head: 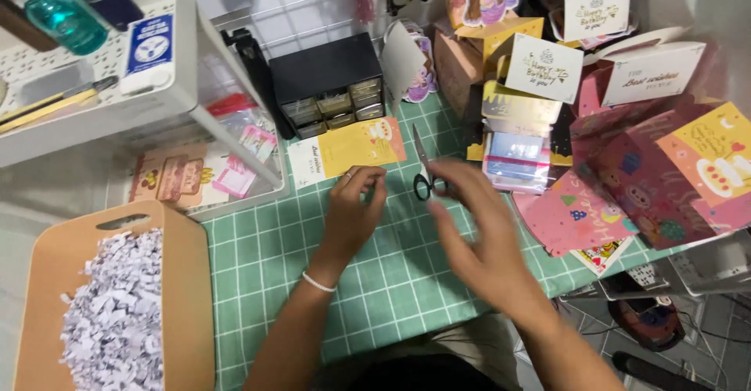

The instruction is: Organizing and sorting various greeting cards, stickers, and small gift items on a desk.

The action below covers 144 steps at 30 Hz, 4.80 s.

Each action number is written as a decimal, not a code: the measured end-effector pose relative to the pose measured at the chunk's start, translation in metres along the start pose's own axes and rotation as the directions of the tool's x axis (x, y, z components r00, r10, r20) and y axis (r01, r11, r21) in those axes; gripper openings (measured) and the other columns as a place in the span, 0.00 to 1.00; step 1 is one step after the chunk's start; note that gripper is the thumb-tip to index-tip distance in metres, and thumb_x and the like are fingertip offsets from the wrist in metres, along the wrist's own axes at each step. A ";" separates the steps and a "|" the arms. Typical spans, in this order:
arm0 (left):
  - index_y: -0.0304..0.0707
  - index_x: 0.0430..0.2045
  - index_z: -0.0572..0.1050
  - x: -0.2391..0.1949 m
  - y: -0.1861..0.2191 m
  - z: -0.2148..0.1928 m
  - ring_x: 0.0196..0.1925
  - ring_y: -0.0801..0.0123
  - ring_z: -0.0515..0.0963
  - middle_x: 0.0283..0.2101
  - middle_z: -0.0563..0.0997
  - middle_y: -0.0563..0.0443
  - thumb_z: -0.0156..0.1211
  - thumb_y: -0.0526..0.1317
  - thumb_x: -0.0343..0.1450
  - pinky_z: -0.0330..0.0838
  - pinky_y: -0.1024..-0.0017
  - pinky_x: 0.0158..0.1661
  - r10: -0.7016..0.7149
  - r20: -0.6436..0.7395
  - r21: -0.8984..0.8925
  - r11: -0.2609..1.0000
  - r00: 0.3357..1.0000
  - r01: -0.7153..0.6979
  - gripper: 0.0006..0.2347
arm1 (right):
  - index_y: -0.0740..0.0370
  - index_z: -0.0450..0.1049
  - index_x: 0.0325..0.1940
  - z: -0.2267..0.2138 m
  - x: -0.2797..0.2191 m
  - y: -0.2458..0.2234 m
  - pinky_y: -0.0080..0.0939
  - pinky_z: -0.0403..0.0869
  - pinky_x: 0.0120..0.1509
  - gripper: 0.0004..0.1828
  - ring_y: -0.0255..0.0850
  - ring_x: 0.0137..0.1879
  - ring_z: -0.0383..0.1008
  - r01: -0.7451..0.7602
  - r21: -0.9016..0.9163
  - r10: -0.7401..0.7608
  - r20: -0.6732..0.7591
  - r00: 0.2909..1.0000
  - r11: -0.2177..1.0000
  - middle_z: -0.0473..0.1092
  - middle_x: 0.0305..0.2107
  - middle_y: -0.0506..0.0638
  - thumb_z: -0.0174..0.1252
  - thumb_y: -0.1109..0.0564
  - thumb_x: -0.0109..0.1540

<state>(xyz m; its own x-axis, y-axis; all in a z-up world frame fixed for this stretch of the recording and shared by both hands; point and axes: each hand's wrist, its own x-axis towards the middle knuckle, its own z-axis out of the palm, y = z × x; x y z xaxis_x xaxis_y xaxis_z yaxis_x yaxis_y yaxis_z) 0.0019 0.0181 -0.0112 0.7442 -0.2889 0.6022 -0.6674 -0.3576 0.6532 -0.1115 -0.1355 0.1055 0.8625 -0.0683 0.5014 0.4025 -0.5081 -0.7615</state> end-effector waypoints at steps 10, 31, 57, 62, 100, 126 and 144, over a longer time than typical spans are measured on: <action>0.37 0.30 0.79 -0.006 -0.026 0.004 0.26 0.63 0.80 0.27 0.79 0.49 0.61 0.28 0.67 0.76 0.74 0.26 -0.021 -0.067 -0.013 1.000 0.998 0.020 0.04 | 0.74 0.55 0.64 0.119 0.100 0.168 0.59 0.77 0.53 0.36 0.70 0.55 0.69 -0.151 0.066 0.165 -0.389 0.906 0.986 0.59 0.51 0.73 0.57 0.74 0.53; 0.34 0.30 0.80 -0.001 -0.027 0.003 0.18 0.65 0.77 0.24 0.77 0.46 0.59 0.29 0.68 0.70 0.76 0.17 -0.036 -0.030 -0.053 0.998 0.999 0.034 0.03 | 0.68 0.69 0.46 0.105 0.111 0.139 0.47 0.70 0.46 0.08 0.52 0.42 0.69 0.030 -0.199 -0.121 -0.464 0.877 0.979 0.62 0.34 0.56 0.51 0.71 0.63; 0.34 0.48 0.62 0.001 -0.030 -0.021 0.37 0.63 0.75 0.49 0.64 0.46 0.56 0.31 0.71 0.70 0.64 0.42 0.035 -0.542 0.011 0.999 0.839 -0.035 0.13 | 0.66 0.58 0.51 0.164 0.122 0.102 0.36 0.81 0.45 0.21 0.39 0.41 0.78 -0.186 0.619 0.392 -0.214 0.895 0.763 0.67 0.37 0.53 0.63 0.65 0.61; 0.32 0.45 0.66 0.005 -0.028 -0.024 0.33 0.62 0.76 0.45 0.66 0.47 0.56 0.27 0.69 0.72 0.64 0.40 0.058 -0.483 0.041 0.998 0.873 -0.043 0.12 | 0.59 0.76 0.48 0.163 0.119 0.113 0.32 0.74 0.39 0.16 0.36 0.39 0.76 -0.139 0.172 0.177 -0.231 0.957 0.975 0.72 0.37 0.51 0.62 0.67 0.56; 0.34 0.36 0.75 0.003 -0.040 -0.009 0.27 0.55 0.81 0.33 0.75 0.41 0.56 0.30 0.69 0.76 0.73 0.22 -0.164 0.049 0.034 0.986 0.985 0.163 0.05 | 0.75 0.62 0.60 0.120 0.151 0.198 0.63 0.68 0.63 0.34 0.68 0.61 0.64 -0.166 -0.453 -0.004 -0.350 0.937 0.876 0.59 0.54 0.68 0.69 0.57 0.56; 0.37 0.34 0.75 0.001 -0.038 -0.006 0.22 0.69 0.73 0.36 0.76 0.51 0.57 0.32 0.69 0.69 0.68 0.23 -0.123 0.059 0.037 0.992 0.991 0.121 0.03 | 0.62 0.57 0.52 0.125 0.185 0.194 0.59 0.74 0.46 0.32 0.63 0.56 0.61 -0.201 -0.622 -0.040 -0.351 0.936 0.757 0.55 0.54 0.63 0.70 0.65 0.52; 0.34 0.35 0.76 0.000 -0.040 -0.005 0.33 0.48 0.82 0.35 0.77 0.40 0.55 0.31 0.69 0.78 0.66 0.24 -0.192 0.122 -0.017 0.981 0.974 0.195 0.05 | 0.61 0.57 0.56 0.126 0.182 0.175 0.58 0.80 0.45 0.36 0.54 0.51 0.68 -0.277 -0.671 0.008 -0.374 0.927 0.688 0.59 0.46 0.54 0.73 0.60 0.52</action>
<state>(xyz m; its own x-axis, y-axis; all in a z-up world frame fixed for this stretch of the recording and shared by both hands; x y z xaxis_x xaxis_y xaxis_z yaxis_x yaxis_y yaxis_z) 0.0289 0.0366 -0.0350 0.8560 -0.3207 0.4054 -0.5096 -0.3920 0.7659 0.1544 -0.1281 0.0119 0.6882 -0.3885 0.6127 -0.1678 -0.9068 -0.3867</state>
